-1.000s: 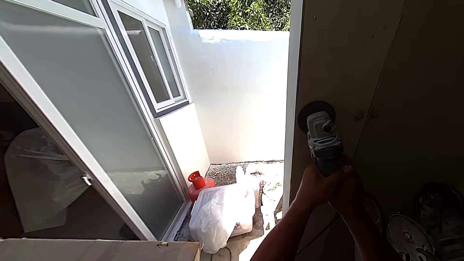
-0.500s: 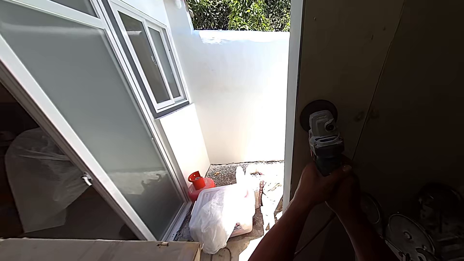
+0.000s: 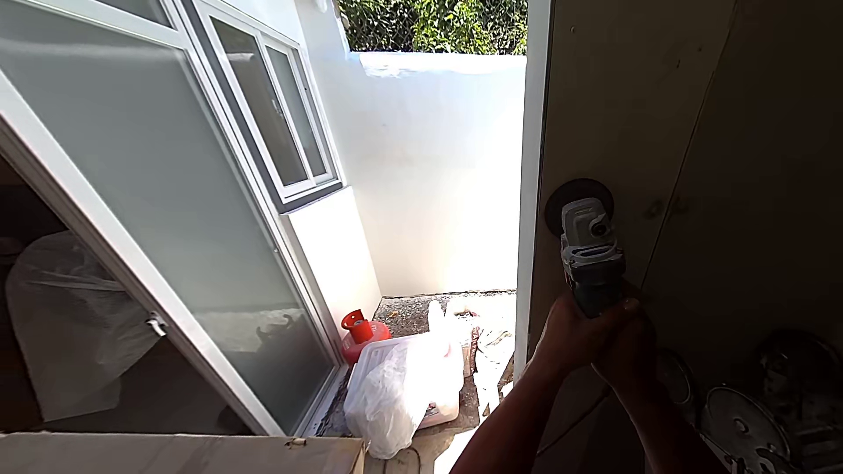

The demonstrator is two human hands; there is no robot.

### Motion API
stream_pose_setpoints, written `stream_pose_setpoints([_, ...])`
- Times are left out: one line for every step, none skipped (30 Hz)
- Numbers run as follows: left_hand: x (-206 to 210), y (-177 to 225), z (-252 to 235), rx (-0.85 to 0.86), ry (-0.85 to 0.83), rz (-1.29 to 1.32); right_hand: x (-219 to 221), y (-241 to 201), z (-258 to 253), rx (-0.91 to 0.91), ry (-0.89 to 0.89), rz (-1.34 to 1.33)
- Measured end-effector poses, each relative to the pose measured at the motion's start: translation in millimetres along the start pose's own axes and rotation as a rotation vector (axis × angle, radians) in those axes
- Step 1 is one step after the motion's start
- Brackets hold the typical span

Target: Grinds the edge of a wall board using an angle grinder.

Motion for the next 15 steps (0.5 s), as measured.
stream_pose_setpoints([0.0,-0.8,1.1,0.006,0.007,0.017,0.0,0.3,0.7,-0.01,0.0,0.004])
stream_pose_setpoints([0.8,-1.5,1.6,0.008,0.012,0.024,-0.1,1.5,1.2,-0.01,-0.001,0.006])
stream_pose_setpoints([2.2,-1.8,1.5,0.004,0.012,0.022,-0.6,2.9,1.6,-0.001,0.0,0.004])
stream_pose_setpoints([3.7,-2.5,1.2,-0.013,0.007,0.005,-1.2,4.6,2.9,0.018,0.003,-0.004])
stream_pose_setpoints([5.8,-3.3,1.2,-0.037,-0.005,-0.024,-1.7,7.1,5.1,0.049,0.008,-0.017])
stream_pose_setpoints([8.7,-3.9,1.7,-0.061,-0.018,-0.055,-1.9,10.8,8.6,0.083,0.011,-0.034])
stream_pose_setpoints([12.5,-2.6,2.6,-0.072,-0.045,-0.08,-3.4,14.3,12.3,0.097,0.034,-0.049])
stream_pose_setpoints([16.1,-1.5,4.4,-0.072,-0.064,-0.099,-5.9,16.8,15.6,0.103,0.061,-0.07])
stream_pose_setpoints([19.4,-1.4,7.2,-0.07,-0.072,-0.113,-9.0,18.4,19.0,0.113,0.077,-0.09])
stream_pose_setpoints([22.2,-2.8,10.8,-0.071,-0.075,-0.125,-10.7,20.4,23.2,0.137,0.077,-0.115])
stream_pose_setpoints([24.7,-4.3,15.2,-0.071,-0.075,-0.137,-12.6,23.3,27.7,0.15,0.076,-0.151])
stream_pose_setpoints([27.1,-6.2,20.3,-0.073,-0.082,-0.151,-14.6,26.9,32.4,0.162,0.065,-0.191])
stream_pose_setpoints([29.7,-8.6,26.5,-0.08,-0.103,-0.166,-18.0,30.0,36.7,0.176,0.059,-0.218])
stream_pose_setpoints([32.2,-11.5,33.1,-0.088,-0.132,-0.181,-22.8,32.0,40.3,0.168,0.06,-0.241])
stream_pose_setpoints([34.7,-15.6,40.0,-0.094,-0.172,-0.182,-26.5,35.8,44.7,0.165,0.065,-0.257])
Point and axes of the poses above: each hand's wrist, its own z-axis away from the middle knuckle, its own x-axis out of the palm, y = z × x, the point moved 7 cm from there along -z, towards the middle knuckle, and after that the axes turned 13 degrees about z, right-handed, at the moved point
